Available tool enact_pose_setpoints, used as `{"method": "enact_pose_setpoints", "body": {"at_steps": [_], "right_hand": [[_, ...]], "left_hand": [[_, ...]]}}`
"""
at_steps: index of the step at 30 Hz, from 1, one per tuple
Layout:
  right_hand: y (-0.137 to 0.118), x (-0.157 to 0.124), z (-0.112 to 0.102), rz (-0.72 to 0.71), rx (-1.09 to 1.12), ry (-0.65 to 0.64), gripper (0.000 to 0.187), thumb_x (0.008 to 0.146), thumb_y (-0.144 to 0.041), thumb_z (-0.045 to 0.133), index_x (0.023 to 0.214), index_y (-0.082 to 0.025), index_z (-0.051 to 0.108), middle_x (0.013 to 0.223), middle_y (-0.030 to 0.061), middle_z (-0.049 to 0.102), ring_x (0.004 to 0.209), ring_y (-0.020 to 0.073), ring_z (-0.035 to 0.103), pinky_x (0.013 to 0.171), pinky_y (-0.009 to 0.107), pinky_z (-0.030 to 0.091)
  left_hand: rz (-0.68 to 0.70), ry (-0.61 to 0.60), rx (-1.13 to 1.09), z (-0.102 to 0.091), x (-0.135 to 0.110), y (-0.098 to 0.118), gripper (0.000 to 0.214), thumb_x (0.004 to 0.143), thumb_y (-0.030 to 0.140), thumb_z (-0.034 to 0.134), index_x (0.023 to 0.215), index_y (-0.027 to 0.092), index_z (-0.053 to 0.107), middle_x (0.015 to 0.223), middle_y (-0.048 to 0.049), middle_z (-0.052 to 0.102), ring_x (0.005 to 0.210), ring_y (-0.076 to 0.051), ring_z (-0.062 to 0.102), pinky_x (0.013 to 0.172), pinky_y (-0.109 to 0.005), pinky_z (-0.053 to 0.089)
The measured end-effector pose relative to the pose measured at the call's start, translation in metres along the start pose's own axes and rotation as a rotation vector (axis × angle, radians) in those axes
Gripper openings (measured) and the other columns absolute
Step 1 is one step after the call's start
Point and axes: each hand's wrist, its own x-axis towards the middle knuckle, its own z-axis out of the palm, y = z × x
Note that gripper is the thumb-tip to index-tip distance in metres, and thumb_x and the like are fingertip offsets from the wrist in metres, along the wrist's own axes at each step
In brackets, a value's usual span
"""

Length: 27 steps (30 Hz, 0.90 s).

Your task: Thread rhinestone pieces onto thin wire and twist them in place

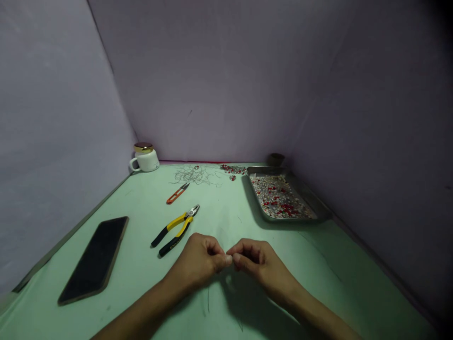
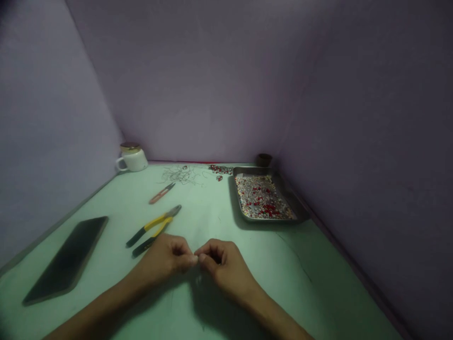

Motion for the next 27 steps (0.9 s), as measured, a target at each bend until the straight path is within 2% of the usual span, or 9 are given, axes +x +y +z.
{"method": "enact_pose_setpoints", "body": {"at_steps": [6, 10, 13, 16, 19, 24, 27], "right_hand": [[0.002, 0.003, -0.001, 0.035, -0.018, 0.016, 0.013, 0.062, -0.029, 0.06, 0.064, -0.016, 0.062, 0.054, -0.0019, 0.052, 0.05, 0.0095, 0.041, 0.05, 0.024, 0.029], [0.003, 0.006, -0.002, 0.061, -0.04, 0.021, 0.014, 0.062, -0.029, 0.06, 0.06, -0.016, 0.061, 0.05, -0.0026, 0.049, 0.047, 0.0085, 0.038, 0.048, 0.024, 0.027], [0.005, 0.007, -0.002, 0.078, -0.008, 0.029, 0.015, 0.061, -0.03, 0.061, 0.056, -0.016, 0.059, 0.047, -0.004, 0.046, 0.044, 0.0074, 0.035, 0.045, 0.023, 0.024], [0.006, 0.009, -0.004, 0.108, 0.044, 0.039, 0.018, 0.059, -0.03, 0.063, 0.053, -0.015, 0.056, 0.044, -0.0053, 0.042, 0.042, 0.0059, 0.03, 0.042, 0.022, 0.02], [0.008, 0.012, -0.007, 0.141, 0.089, 0.067, 0.017, 0.058, -0.029, 0.064, 0.053, -0.015, 0.055, 0.042, -0.0064, 0.039, 0.038, 0.0044, 0.026, 0.04, 0.022, 0.016], [0.006, 0.016, -0.017, 0.182, 0.227, 0.205, 0.015, 0.056, -0.027, 0.065, 0.058, -0.014, 0.058, 0.042, -0.0078, 0.036, 0.035, 0.0031, 0.021, 0.037, 0.021, 0.011], [0.004, 0.019, -0.024, 0.149, 0.405, 0.305, 0.016, 0.055, -0.027, 0.065, 0.062, -0.014, 0.059, 0.045, -0.0075, 0.034, 0.038, 0.0034, 0.02, 0.038, 0.02, 0.009]], "left_hand": [[0.045, -0.092, -0.045, -0.009, 0.003, -0.003, 0.009, 0.058, 0.021, 0.059, 0.057, 0.013, 0.063, 0.048, 0.0034, 0.05, 0.048, -0.01, 0.041, 0.049, -0.023, 0.031], [0.052, -0.094, -0.051, -0.01, 0.004, -0.004, 0.008, 0.058, 0.019, 0.057, 0.056, 0.014, 0.063, 0.047, 0.0033, 0.049, 0.047, -0.01, 0.04, 0.049, -0.023, 0.032], [0.065, -0.073, 0.022, -0.012, 0.005, -0.003, 0.008, 0.059, 0.02, 0.058, 0.055, 0.015, 0.062, 0.048, 0.0027, 0.051, 0.048, -0.01, 0.042, 0.049, -0.023, 0.033], [0.12, -0.03, 0.161, -0.022, 0.008, -0.004, 0.01, 0.061, 0.023, 0.059, 0.053, 0.016, 0.061, 0.05, 0.0024, 0.052, 0.051, -0.012, 0.044, 0.051, -0.023, 0.034], [0.159, 0.017, 0.335, -0.04, 0.013, -0.007, 0.013, 0.064, 0.026, 0.057, 0.055, 0.017, 0.06, 0.052, 0.0023, 0.053, 0.055, -0.013, 0.048, 0.053, -0.023, 0.035], [0.068, 0.265, 0.62, -0.075, 0.021, -0.017, 0.02, 0.071, 0.031, 0.047, 0.058, 0.019, 0.056, 0.058, -0.0005, 0.054, 0.059, -0.017, 0.05, 0.054, -0.027, 0.031], [0.007, 0.361, 0.703, -0.081, 0.021, -0.021, 0.023, 0.074, 0.036, 0.041, 0.066, 0.021, 0.057, 0.065, -0.004, 0.057, 0.064, -0.022, 0.051, 0.055, -0.03, 0.03]]}}
